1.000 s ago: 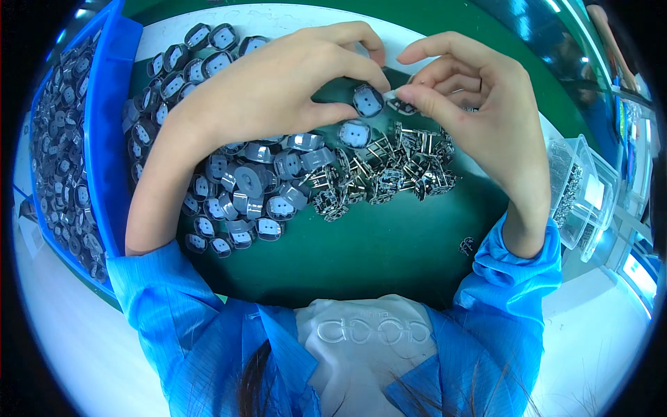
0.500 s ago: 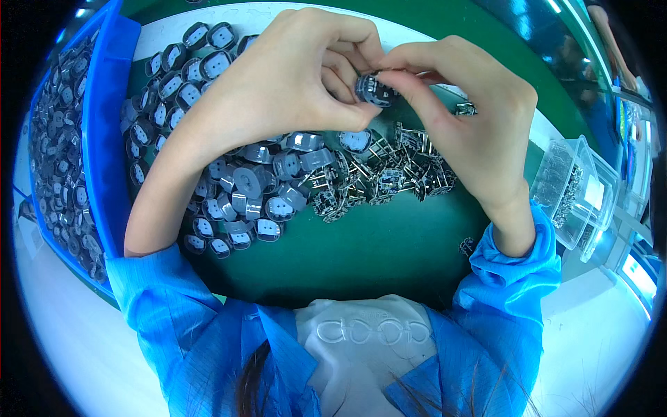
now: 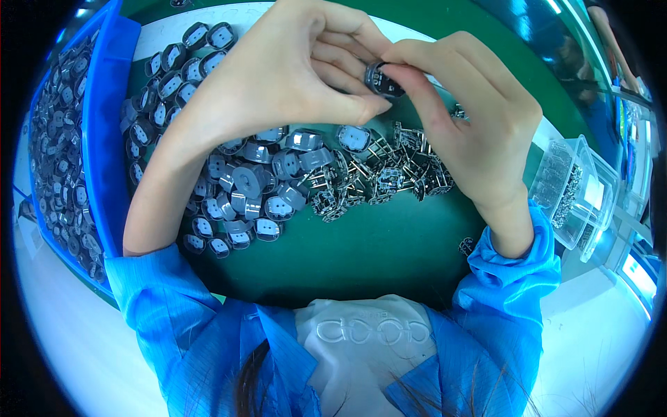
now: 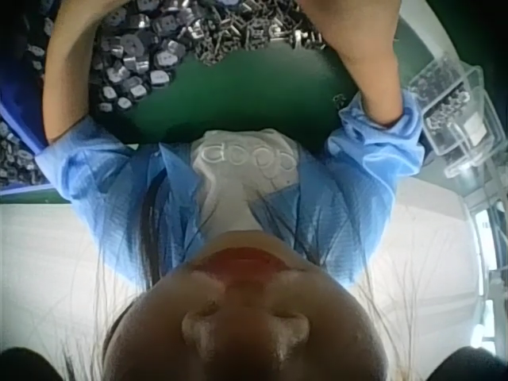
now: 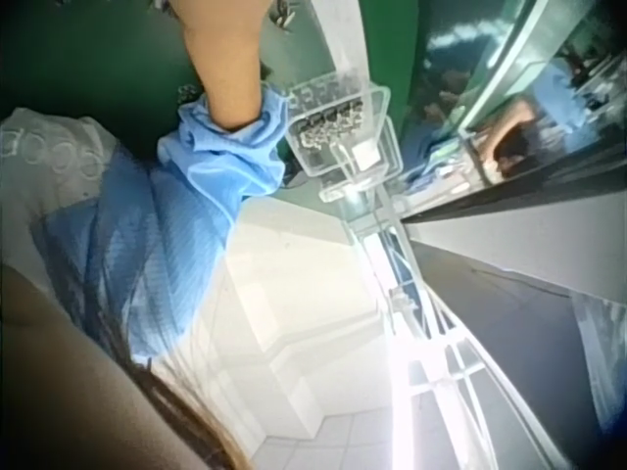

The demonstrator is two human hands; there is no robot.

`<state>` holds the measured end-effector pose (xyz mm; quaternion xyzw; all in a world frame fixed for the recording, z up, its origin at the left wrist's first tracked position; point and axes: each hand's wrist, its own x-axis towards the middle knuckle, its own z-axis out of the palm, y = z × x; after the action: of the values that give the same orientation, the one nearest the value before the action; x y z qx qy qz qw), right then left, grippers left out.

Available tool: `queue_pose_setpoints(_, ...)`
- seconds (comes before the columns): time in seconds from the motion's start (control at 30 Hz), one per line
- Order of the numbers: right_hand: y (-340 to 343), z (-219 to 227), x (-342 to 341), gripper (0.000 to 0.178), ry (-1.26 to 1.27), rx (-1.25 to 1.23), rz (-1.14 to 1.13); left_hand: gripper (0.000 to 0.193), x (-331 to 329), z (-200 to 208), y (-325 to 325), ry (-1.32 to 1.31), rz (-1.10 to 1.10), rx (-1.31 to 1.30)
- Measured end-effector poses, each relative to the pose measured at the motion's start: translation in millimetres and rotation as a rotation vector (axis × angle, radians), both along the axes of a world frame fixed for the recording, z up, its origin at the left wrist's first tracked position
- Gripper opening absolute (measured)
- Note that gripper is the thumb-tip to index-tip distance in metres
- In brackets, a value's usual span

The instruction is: The person inserts metal pins into grey plastic housings by hand, one by one, on an assembly line.

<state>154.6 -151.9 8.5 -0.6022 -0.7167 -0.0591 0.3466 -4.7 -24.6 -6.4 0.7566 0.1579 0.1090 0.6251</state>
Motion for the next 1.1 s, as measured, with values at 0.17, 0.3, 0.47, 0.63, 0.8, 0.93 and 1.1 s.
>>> queue_pose_setpoints(0.17,1,-4,-1,0.021,-0.084,0.118,0.035,0.031,-3,-7,11,0.012,-0.037,-0.144)
queue_pose_setpoints(0.3,4,-14,-6,0.035,0.203,-0.029,0.047,0.03,-5,-2,6,0.054,0.062,-0.233)
queue_pose_setpoints(0.47,-1,-11,-8,0.032,0.868,-0.582,0.112,0.031,-4,-3,4,0.01,0.106,-0.086)
queue_pose_setpoints(0.63,-3,-7,-14,0.03,0.885,-0.477,0.082,0.03,-4,7,-11,0.003,0.164,-0.014)
queue_pose_setpoints(0.8,2,-12,0,0.034,0.867,-0.461,0.029,0.02,9,32,-10,0.105,0.279,0.025)
queue_pose_setpoints(0.93,-8,2,13,0.031,0.336,-0.47,-0.113,0.011,3,0,41,0.021,0.51,0.307)
queue_pose_setpoints(1.1,-19,11,4,0.023,0.206,-0.723,0.084,0.013,-11,-11,71,0.218,0.724,0.831)
